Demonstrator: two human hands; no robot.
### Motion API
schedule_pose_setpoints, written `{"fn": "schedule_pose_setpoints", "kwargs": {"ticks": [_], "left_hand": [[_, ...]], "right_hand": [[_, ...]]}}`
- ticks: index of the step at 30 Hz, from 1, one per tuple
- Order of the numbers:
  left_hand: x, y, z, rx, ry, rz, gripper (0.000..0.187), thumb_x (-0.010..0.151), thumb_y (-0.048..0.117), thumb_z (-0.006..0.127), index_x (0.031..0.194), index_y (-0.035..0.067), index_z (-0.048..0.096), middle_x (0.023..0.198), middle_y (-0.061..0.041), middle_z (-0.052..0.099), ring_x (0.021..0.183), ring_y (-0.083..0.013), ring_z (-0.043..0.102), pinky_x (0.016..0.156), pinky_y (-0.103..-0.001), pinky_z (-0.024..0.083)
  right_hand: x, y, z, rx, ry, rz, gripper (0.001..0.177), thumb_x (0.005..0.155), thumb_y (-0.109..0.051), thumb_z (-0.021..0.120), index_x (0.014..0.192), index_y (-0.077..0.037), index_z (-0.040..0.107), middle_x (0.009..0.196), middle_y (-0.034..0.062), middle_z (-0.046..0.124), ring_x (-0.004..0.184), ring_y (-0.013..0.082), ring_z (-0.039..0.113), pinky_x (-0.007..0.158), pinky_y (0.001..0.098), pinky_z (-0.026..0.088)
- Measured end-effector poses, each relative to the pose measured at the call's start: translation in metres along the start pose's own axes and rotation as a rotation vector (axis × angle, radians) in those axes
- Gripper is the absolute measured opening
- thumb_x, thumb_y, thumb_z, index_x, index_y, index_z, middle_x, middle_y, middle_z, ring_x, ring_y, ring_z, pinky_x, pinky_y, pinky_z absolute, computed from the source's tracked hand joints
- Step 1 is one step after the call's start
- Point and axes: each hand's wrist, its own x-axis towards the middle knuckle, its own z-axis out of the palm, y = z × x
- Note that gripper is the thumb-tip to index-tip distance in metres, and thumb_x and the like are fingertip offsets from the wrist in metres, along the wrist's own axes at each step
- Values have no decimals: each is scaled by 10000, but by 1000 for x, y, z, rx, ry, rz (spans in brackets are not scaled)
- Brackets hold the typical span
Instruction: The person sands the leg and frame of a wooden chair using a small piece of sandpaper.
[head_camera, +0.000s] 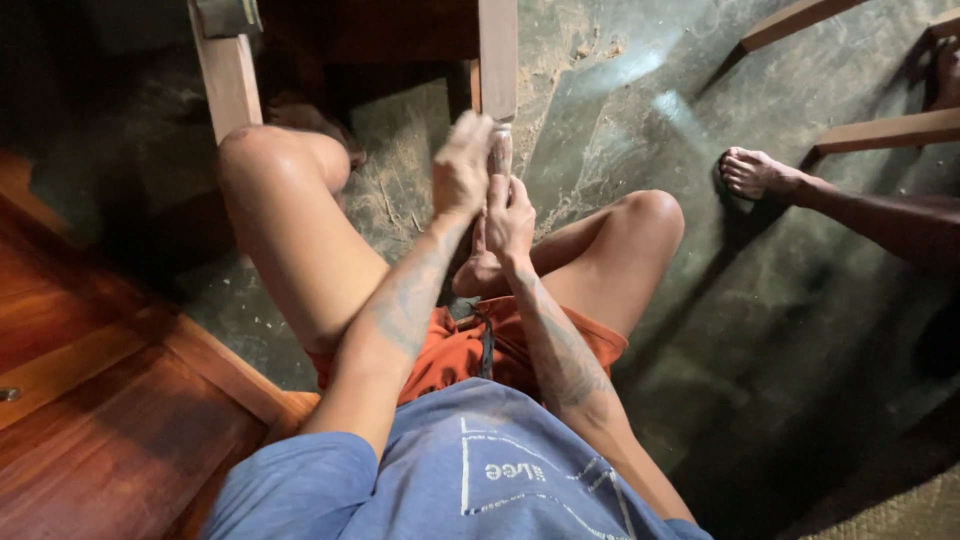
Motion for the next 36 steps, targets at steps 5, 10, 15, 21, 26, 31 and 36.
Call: {"fn": "schedule_pose_setpoints", "kwargs": {"ticks": [5,10,15,21,26,31,36], "left_hand": [[-59,43,-24,-40,-92,-13,462,1004,111,641,1464,106,591,1531,-222,499,1389,-403,495,1145,-449,443],[-37,39,-9,-35,-140,-64,435,1059,155,574,1480,50,543,1599,-272,372,1418,-465,429,1169,-494,423],[-63,53,-12,51,-106,-27,425,1078,199,552,1468,30,561,1586,-272,392,1426,-464,438,1164,-472,420],[-52,43,-6,172,-106,71,435,1051,175,582,1457,19,575,1592,-265,393,1427,-486,427,1140,-481,426],[-46,66,-19,167,-92,128,444,1040,129,585,1462,-6,558,1580,-300,375,1395,-532,431,1117,-508,467],[-42,78,-20,305,-106,154,395,969,142,673,1341,8,662,1541,-311,435,1352,-521,497,1074,-507,496],[-17,80,-22,173,-187,46,887,708,-12,853,1510,-38,475,1621,-353,225,1440,-588,319,1193,-559,407]], "right_hand": [[20,24,1,175,61,-175,449,1072,-392,337,1139,-136,699,993,266,692,996,365,625,940,543,493],[30,32,2,193,124,-266,443,1117,-321,324,1114,-142,729,745,139,581,775,238,594,793,477,513],[28,54,2,142,181,-378,365,1099,-330,429,1065,-81,694,852,251,643,854,370,673,810,493,522],[36,83,13,632,-76,19,519,1093,-514,403,1154,-141,758,998,134,743,843,206,639,757,328,557],[31,94,11,629,-36,33,503,1088,-501,418,1136,-137,761,987,130,738,842,203,633,764,330,552],[29,98,17,641,-21,24,482,1081,-485,438,1114,-132,764,972,125,732,841,200,626,773,333,547],[34,100,25,612,3,19,455,1072,-464,464,1084,-126,768,952,117,723,839,195,616,784,337,540]]}}
